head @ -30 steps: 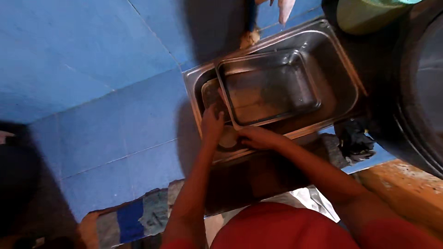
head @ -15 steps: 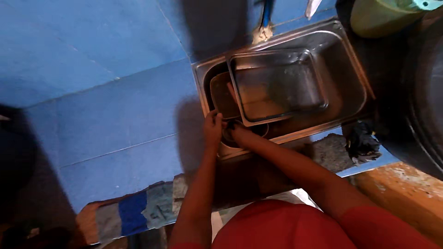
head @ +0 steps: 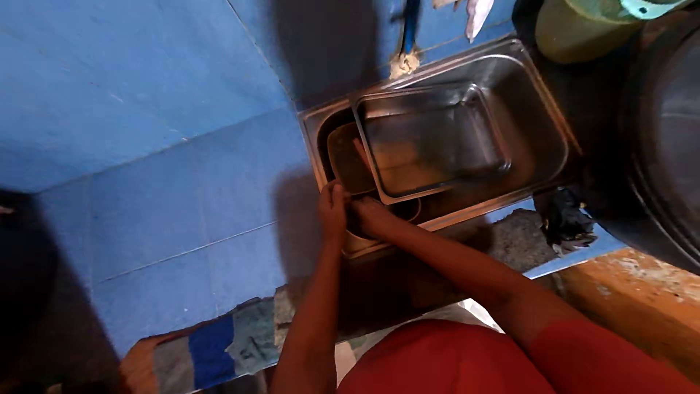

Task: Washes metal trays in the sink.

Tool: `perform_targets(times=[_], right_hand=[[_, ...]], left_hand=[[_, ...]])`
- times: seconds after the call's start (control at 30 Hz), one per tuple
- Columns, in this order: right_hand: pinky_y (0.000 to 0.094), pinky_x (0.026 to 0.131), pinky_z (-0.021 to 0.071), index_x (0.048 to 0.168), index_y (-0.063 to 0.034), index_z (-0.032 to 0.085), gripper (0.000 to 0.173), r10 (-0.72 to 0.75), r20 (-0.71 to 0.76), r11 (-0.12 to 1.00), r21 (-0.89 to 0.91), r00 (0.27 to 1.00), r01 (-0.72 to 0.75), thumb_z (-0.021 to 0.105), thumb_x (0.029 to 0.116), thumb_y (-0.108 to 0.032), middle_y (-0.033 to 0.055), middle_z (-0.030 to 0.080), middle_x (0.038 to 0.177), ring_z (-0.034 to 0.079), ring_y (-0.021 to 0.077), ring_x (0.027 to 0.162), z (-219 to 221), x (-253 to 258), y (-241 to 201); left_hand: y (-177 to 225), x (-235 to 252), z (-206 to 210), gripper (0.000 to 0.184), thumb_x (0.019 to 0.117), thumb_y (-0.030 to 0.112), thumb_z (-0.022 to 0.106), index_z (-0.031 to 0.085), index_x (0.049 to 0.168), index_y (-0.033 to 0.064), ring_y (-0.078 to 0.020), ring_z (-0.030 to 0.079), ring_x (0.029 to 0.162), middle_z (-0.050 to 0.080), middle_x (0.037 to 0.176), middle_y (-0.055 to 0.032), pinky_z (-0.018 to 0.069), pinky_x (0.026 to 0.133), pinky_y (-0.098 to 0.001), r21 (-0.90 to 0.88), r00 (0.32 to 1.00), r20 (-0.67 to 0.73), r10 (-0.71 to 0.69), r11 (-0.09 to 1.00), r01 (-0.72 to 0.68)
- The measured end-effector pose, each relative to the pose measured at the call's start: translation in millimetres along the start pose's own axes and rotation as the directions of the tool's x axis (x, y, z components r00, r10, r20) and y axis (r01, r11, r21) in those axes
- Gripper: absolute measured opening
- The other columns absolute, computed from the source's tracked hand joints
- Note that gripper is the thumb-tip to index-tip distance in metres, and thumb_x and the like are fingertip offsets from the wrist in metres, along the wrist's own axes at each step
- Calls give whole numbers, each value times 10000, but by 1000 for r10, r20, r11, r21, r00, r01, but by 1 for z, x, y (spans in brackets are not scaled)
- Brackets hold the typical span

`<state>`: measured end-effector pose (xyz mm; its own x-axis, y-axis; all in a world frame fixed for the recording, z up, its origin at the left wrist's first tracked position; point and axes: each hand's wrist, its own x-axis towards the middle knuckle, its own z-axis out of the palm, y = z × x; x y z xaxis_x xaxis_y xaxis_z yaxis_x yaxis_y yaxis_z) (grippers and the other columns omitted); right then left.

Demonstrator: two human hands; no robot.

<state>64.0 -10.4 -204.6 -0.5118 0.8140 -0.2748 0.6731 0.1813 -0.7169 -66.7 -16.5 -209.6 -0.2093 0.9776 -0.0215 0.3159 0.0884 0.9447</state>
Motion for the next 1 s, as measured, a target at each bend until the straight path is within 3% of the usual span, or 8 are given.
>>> perform_targets(times=[0.1,0.17,0.27,0.37,0.5,0.67,0.9,1.0], right_hand=[[549,980,543,1241,-5,647,274,-12,-96,991,129,995,25,645,970,-44,260,607,1262,631,402,1158,-27,-24,-18],[504,941,558,1175,8,665,220,-72,-227,971,206,971,120,657,959,-31,241,627,1180,647,370,1086,-46,-39,-21],[450,938,559,1175,20,655,219,-115,-404,935,265,907,237,656,964,-39,227,624,1208,646,324,1093,-69,-51,-13],[409,925,565,1138,25,653,190,-46,-512,922,309,858,233,643,962,-44,208,630,1194,646,283,1091,-81,-48,9],[470,981,532,1164,37,637,200,77,-365,900,426,928,93,610,969,2,213,638,1229,637,302,1138,-86,-24,49],[466,1034,527,1436,-18,503,463,21,-121,890,454,992,37,616,987,0,207,626,1336,644,296,1197,-78,13,71],[402,1093,492,1454,-1,522,435,-71,-349,814,522,935,256,578,1024,-39,201,602,1400,608,259,1272,-94,90,71],[442,1095,490,1399,20,557,396,-65,-459,847,444,886,292,592,1012,-54,217,629,1350,616,296,1261,-109,134,67]], left_hand=[[3,4,1,539,1133,340,270,465,1472,-31,-236,642,1207,599,1371,-227,524,1036,-371,-52,998,10,-56,997,56],[8,7,4,553,1136,342,237,493,1444,-39,-237,631,1196,608,1349,-224,512,1027,-379,-8,998,29,-64,998,65],[13,10,15,558,1138,356,232,534,1410,-25,-244,631,1152,636,1288,-211,511,1009,-433,40,992,104,-77,997,73],[22,13,38,584,1139,407,226,522,1444,5,-235,607,1252,598,1387,-195,501,1068,-424,-57,972,181,-148,985,160],[24,18,62,494,1085,253,389,416,1546,79,-261,521,1345,508,1504,-171,458,1088,-472,-66,953,279,-121,987,145],[20,20,66,835,965,119,606,143,1659,152,-369,436,1419,342,1610,-216,444,1097,-553,181,936,307,-172,976,120],[29,8,58,907,920,18,633,126,1661,154,-312,434,1445,328,1642,-174,426,1136,-516,240,915,271,-298,942,235],[25,-1,59,912,910,2,618,126,1658,177,-277,545,1339,454,1553,-185,497,1064,-466,144,912,267,-311,949,281]])
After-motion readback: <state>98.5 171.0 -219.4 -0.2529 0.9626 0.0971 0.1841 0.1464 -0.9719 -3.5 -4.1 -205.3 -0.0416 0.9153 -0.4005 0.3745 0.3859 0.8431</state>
